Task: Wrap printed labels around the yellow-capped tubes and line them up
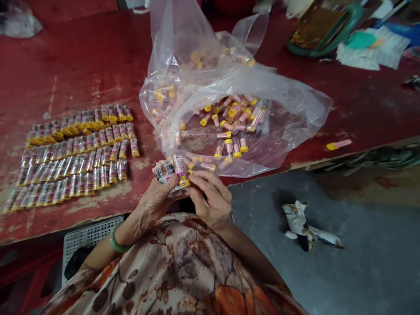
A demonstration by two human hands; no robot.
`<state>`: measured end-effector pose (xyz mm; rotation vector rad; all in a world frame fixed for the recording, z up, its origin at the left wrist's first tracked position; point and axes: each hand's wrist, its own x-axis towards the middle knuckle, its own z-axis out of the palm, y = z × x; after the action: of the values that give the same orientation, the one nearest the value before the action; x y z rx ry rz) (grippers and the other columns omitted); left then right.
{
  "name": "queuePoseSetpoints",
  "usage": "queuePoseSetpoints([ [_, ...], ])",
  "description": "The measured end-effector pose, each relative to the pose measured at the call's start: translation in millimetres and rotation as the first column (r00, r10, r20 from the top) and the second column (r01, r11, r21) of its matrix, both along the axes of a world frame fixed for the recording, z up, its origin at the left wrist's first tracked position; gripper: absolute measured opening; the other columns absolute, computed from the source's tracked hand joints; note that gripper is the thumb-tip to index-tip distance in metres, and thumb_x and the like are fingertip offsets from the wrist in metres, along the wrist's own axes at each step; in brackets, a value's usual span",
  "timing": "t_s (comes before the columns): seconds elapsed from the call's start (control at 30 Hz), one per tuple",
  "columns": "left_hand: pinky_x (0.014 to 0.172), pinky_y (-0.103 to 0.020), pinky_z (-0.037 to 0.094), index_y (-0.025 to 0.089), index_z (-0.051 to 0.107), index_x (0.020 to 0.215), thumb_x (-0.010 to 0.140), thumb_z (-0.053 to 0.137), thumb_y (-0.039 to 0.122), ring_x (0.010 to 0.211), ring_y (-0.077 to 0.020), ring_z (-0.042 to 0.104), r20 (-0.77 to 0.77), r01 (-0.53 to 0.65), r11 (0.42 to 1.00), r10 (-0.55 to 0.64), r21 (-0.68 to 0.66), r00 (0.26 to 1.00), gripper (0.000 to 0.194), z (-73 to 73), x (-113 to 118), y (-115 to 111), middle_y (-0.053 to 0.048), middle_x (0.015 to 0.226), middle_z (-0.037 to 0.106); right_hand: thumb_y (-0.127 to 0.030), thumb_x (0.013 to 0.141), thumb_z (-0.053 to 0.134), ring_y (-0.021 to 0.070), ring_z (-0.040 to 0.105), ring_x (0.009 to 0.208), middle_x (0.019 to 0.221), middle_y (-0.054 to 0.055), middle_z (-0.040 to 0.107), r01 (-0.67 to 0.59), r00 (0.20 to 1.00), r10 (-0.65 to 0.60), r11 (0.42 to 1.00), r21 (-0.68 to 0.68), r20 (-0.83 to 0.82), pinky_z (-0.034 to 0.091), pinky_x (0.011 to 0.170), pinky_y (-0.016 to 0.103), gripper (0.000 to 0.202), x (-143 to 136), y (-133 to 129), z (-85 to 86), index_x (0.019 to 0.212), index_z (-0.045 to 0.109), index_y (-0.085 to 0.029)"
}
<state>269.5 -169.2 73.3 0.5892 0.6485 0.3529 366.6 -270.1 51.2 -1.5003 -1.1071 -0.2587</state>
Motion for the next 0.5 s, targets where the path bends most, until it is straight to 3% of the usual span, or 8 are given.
queuePoseSetpoints([
  [0.1, 0.066, -0.029, 0.057, 0.017, 0.069, 0.094, 0.063, 0.084, 0.031, 0.076, -0.0163, 0.066, -0.011, -0.024, 1.000, 0.024, -0.002, 1.000, 0.036, -0.4, -2.7, -0.7, -0.003, 0.090, 0.071, -0.005, 0.079, 0.065, 0.0176, 0.068, 0.084, 0.100, 0.007, 0.070, 0.064, 0.979, -0.060, 0.998, -0.015, 0.193, 0.057, 0.071, 0.029, 0.041, -1.5, -1.7, -2.5, 0.116, 0.065, -0.023],
  [0.2, 0.066, -0.030, 0.056, 0.015, 0.069, 0.092, 0.061, 0.084, 0.034, 0.073, -0.0160, 0.065, -0.057, -0.064, 0.998, 0.063, -0.020, 0.996, 0.039, 3.6, -8.2, -4.2, -0.004, 0.087, 0.070, -0.006, 0.075, 0.070, 0.0190, 0.070, 0.084, 0.099, 0.011, 0.071, 0.112, 0.878, -0.045, 0.987, -0.114, 0.476, 0.057, 0.075, 0.028, 0.046, -4.6, -4.8, -2.1, 0.120, 0.062, -0.015],
  [0.3, 0.060, -0.028, 0.053, 0.012, 0.069, 0.086, 0.056, 0.086, 0.037, 0.066, -0.0140, 0.061, -0.104, -0.122, 0.993, 0.120, -0.011, 0.987, 0.042, 6.9, -16.6, 2.8, -0.006, 0.081, 0.068, -0.005, 0.072, 0.073, 0.0196, 0.070, 0.076, 0.091, 0.012, 0.073, 0.120, 0.786, -0.013, 0.984, -0.133, 0.618, 0.056, 0.074, 0.028, 0.044, -6.6, 0.1, -3.2, 0.114, 0.064, -0.010],
  [0.4, 0.056, -0.026, 0.049, 0.013, 0.069, 0.083, 0.055, 0.086, 0.038, 0.061, -0.0125, 0.059, -0.130, -0.266, 0.958, 0.278, 0.105, 0.952, 0.041, 9.1, -41.8, 31.2, -0.005, 0.078, 0.066, -0.004, 0.070, 0.074, 0.0184, 0.069, 0.066, 0.082, 0.011, 0.073, 0.036, 0.758, 0.031, 0.995, -0.089, 0.651, 0.055, 0.069, 0.027, 0.035, -7.4, 12.4, -6.5, 0.105, 0.068, -0.008],
  [0.5, 0.051, -0.025, 0.045, 0.016, 0.068, 0.088, 0.060, 0.082, 0.038, 0.057, -0.0117, 0.056, -0.171, -0.422, 0.824, 0.510, 0.379, 0.843, 0.039, 15.7, -96.5, 79.6, -0.003, 0.076, 0.065, -0.004, 0.071, 0.075, 0.0177, 0.068, 0.061, 0.076, 0.010, 0.073, -0.053, 0.717, 0.101, 0.995, -0.091, 0.689, 0.054, 0.064, 0.027, 0.032, -7.1, 19.7, -11.0, 0.102, 0.068, -0.007],
])
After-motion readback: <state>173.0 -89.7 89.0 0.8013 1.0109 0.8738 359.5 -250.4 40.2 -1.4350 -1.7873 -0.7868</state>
